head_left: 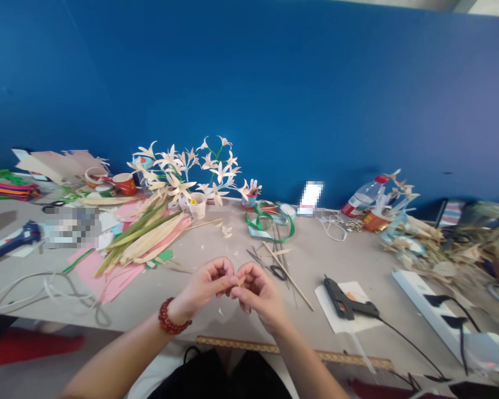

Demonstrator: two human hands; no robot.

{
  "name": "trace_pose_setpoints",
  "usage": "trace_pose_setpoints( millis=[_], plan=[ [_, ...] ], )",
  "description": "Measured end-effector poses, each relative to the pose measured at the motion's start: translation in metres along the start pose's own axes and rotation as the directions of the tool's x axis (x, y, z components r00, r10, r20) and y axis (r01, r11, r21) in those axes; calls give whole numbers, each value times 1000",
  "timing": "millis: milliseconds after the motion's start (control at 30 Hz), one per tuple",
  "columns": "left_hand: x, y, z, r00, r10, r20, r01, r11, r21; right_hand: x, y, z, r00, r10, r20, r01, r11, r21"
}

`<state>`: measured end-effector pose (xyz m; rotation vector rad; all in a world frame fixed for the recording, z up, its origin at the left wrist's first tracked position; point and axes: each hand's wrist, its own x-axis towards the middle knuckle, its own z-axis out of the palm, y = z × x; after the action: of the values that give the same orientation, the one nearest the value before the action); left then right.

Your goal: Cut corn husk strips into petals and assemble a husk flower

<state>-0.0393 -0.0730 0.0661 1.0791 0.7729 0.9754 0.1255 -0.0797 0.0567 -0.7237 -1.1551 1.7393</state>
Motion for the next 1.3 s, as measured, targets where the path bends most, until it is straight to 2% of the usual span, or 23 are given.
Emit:
trace_pose_setpoints(
  millis=[200, 433, 533, 633, 733, 933, 1167, 1300],
  plan=[
    [-4, -1, 0, 1000, -13, -9, 13, 1000, 17, 0, -2, 2, 986, -109, -126, 99, 991, -85],
    [-6, 0, -4, 998, 64, 1, -64, 997, 49, -1, -8, -7, 989, -91, -113, 74, 986, -150],
    [-8, 7, -4, 988, 152, 39, -157, 950, 269, -1, -13, -9, 995, -69, -72, 55, 981, -184],
    [-9, 16, -1, 960, 264, 93, -272, 805, 527, -1, -17, -7, 998, -55, -33, 47, 977, -210],
    [-9, 21, 3, 944, 313, 100, -304, 715, 629, -2, -19, -6, 998, -55, -5, 52, 971, -233],
    [-11, 18, 0, 924, 381, 22, -300, 690, 659, -7, -15, -11, 973, -219, -78, 180, 921, -345],
    [-16, 14, -1, 916, 402, 16, -302, 660, 688, -11, -15, -9, 948, -307, -79, 240, 858, -455],
    [-16, 15, -3, 909, 416, 23, -314, 649, 693, -12, -17, -9, 951, -303, -59, 238, 841, -486]
  ],
)
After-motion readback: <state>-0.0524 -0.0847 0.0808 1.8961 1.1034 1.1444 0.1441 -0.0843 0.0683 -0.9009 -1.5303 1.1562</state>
